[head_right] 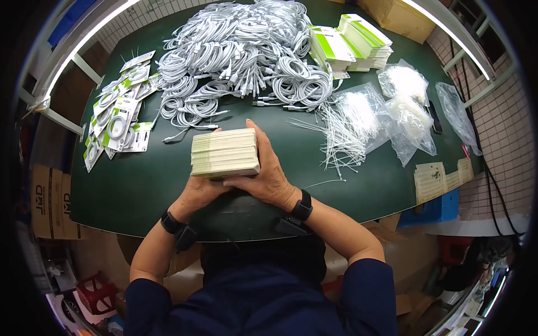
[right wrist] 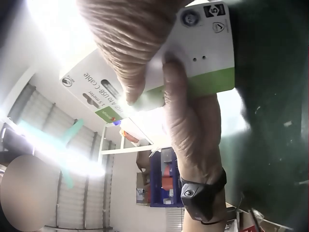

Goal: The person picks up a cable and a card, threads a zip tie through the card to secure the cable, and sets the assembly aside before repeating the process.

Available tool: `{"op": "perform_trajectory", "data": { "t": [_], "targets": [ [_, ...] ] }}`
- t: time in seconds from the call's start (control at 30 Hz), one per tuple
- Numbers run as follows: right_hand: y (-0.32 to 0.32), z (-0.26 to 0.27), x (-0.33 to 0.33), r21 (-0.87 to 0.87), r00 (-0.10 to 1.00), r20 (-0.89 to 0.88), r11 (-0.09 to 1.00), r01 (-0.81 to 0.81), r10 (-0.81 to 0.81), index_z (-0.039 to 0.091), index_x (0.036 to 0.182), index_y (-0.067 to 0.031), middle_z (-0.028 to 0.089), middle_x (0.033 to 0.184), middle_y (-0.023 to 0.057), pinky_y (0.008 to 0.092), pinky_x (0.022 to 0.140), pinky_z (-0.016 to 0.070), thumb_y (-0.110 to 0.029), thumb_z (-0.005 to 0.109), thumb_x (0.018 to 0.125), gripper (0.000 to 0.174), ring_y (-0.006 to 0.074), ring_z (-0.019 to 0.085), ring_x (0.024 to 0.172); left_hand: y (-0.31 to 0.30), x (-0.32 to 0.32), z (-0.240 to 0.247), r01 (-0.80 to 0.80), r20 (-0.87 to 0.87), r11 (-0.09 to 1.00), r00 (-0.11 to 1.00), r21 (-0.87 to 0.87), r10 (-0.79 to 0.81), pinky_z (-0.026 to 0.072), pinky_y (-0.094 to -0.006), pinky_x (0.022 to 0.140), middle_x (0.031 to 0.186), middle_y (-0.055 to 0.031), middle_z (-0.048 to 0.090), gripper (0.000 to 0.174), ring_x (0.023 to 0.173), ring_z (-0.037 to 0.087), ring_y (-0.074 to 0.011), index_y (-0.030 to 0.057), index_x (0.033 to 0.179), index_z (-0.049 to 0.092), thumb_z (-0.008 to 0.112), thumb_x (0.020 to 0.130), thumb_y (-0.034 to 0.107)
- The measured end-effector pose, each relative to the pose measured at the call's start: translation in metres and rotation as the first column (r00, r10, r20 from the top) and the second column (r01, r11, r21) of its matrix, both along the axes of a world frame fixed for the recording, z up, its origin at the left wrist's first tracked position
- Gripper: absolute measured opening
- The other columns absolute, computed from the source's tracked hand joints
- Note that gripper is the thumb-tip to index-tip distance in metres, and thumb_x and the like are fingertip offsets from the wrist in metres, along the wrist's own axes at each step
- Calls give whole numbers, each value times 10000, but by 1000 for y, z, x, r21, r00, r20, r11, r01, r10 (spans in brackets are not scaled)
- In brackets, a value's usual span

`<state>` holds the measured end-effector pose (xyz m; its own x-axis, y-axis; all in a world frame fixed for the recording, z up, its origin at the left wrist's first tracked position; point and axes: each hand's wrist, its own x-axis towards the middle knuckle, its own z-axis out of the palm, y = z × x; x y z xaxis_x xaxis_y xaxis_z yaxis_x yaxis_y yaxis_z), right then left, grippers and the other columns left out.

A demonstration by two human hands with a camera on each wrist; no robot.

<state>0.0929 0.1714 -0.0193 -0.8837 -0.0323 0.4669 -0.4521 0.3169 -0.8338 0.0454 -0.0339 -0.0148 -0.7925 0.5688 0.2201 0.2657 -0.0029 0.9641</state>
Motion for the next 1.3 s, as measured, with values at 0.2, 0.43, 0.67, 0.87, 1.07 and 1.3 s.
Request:
{"op": "perform_trajectory", "data": {
  "t": [0.2,0.43,0.67,0.87,1.07,1.3],
  "targets": [
    [-2,-17,-7,-34,999,-5,999,39,-39,232,1647,-15,503,1548,152,388,1185,429,-137,1017,678,1252,246,535,1385,-7,-15,-20,136,134,982,984,-130,-118,515,-371,1074,1371,-92,634,825,1255,618,-216,38,1518,477,897,808,30],
    [-11,0,-1,-477,975,215,877,54,57,333,1578,-11,577,1455,121,383,1144,474,-110,915,823,959,227,580,1322,-10,-12,2,36,71,998,997,-43,-33,558,-350,1003,1281,-126,693,724,1167,681,-201,-14,1458,520,869,826,36],
    [22,7,-13,-752,968,230,650,109,104,341,1580,-6,646,1335,136,367,1074,525,-96,771,963,758,216,659,1188,-23,-23,11,-120,483,964,875,239,-11,569,-324,970,1225,-158,730,668,1089,726,-196,-53,1453,503,795,856,11],
    [62,25,-12,-505,888,422,861,61,184,286,1608,68,690,1210,172,351,986,546,-181,826,938,896,195,677,1099,-39,-45,15,-94,501,982,866,162,1,576,-323,958,1220,-155,742,597,1048,738,-196,-42,1427,525,774,892,45],
    [80,10,-19,-255,765,625,967,12,155,349,1595,7,716,1169,170,322,924,556,-266,756,993,776,186,694,1066,-42,-64,8,-82,612,996,786,-27,82,565,-348,1004,1272,-162,722,534,1104,731,-223,-52,1391,563,761,915,90],
    [84,26,-26,81,690,723,996,-24,-42,414,1542,8,747,1103,227,395,861,579,-395,682,1020,712,269,745,1004,-30,-112,0,137,529,926,845,-353,76,578,-341,932,1147,-144,748,600,1020,731,-200,-50,1408,539,822,919,151]
  ]
}}
